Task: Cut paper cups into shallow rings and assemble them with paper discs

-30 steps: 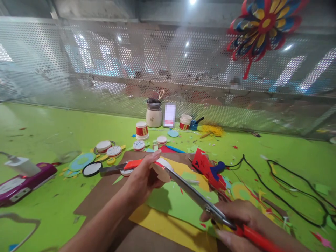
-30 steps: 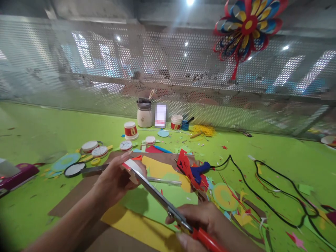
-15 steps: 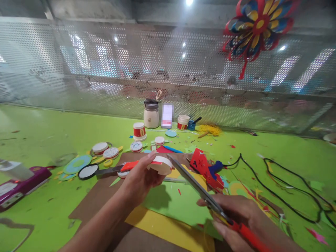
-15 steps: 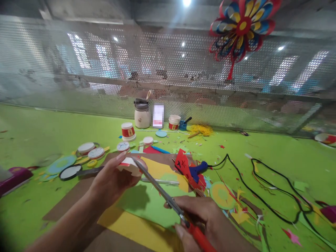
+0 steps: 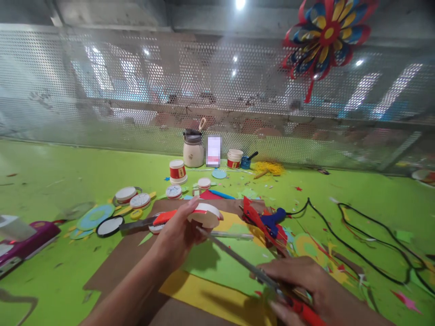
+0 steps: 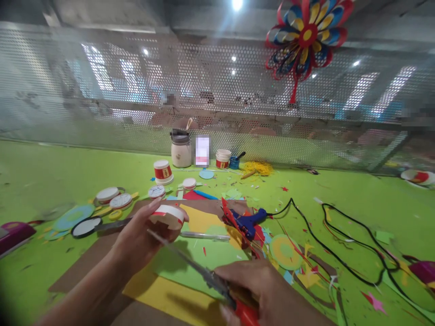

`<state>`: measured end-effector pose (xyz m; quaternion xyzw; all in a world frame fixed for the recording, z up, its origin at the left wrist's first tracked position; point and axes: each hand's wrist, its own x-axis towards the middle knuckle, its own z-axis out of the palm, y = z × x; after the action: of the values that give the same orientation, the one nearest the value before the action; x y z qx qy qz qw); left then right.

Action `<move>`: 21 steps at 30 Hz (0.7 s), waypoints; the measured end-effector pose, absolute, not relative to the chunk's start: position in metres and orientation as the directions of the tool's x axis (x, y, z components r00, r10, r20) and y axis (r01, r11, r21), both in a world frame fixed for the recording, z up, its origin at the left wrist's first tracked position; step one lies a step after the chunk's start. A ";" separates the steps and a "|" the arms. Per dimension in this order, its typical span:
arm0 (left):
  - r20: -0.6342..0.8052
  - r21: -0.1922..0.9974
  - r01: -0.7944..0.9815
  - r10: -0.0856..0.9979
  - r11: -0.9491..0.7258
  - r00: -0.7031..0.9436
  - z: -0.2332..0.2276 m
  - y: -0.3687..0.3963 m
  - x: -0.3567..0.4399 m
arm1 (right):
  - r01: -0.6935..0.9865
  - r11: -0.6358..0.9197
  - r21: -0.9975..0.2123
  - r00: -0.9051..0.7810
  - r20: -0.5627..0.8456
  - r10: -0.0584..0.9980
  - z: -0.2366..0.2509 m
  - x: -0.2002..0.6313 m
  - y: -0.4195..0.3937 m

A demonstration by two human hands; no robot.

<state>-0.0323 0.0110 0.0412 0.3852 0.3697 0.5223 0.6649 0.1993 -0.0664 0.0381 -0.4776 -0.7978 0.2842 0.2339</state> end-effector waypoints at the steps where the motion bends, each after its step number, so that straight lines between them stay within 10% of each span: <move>1: -0.081 0.899 -0.409 0.977 0.157 0.197 0.041 0.011 -0.033 | 0.634 0.397 -0.664 -0.439 0.114 0.891 0.037 0.200 -0.064; 14: 0.006 0.773 -0.607 0.954 0.185 0.299 0.038 0.015 -0.044 | 0.544 0.443 -0.713 -0.447 0.200 0.872 0.029 0.193 -0.062; 21: 0.046 0.761 -0.623 0.942 0.182 0.331 0.041 0.013 -0.043 | 0.365 0.235 -0.901 -0.531 0.006 0.848 0.009 0.200 -0.052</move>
<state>-0.0431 0.0131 0.0413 0.3544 0.2257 0.5324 0.7349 0.1999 -0.0525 0.0092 -0.4088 -0.7415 0.4642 0.2600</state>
